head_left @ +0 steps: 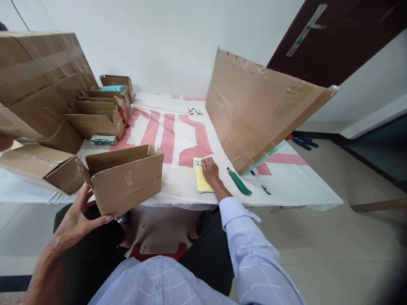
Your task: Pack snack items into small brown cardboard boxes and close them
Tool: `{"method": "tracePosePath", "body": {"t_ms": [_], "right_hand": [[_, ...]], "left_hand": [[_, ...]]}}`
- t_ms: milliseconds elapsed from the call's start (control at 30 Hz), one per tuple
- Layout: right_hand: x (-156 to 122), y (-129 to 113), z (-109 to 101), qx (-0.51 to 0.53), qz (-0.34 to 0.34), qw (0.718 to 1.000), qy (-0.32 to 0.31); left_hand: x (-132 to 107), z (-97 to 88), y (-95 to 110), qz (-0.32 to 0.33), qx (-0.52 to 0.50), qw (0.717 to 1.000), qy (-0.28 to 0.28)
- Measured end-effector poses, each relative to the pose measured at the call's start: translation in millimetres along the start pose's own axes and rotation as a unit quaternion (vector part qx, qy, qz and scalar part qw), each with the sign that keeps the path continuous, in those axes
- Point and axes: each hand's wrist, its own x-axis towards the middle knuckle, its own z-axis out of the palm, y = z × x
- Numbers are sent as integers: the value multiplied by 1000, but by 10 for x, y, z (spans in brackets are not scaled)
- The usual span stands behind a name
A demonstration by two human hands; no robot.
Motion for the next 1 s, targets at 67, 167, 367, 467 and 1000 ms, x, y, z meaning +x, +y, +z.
{"method": "tracePosePath", "body": {"t_ms": [67, 167, 367, 467, 1000], "right_hand": [[-6, -18, -74, 3, 3, 1000, 16], [-96, -138, -154, 12, -7, 999, 38], [-536, -659, -15, 47, -135, 990, -11], [-610, -769, 0, 14, -125, 992, -20], [-1107, -1102, 72, 277, -211, 919, -187]], "left_hand": [[-9, 6, 5, -2, -9, 1000, 3], [-31, 11, -14, -8, -6, 1000, 1], [-84, -11, -145, -21, 54, 998, 19], [-94, -42, -217, -18, 80, 996, 17], [-7, 66, -487, -24, 70, 997, 20]]}}
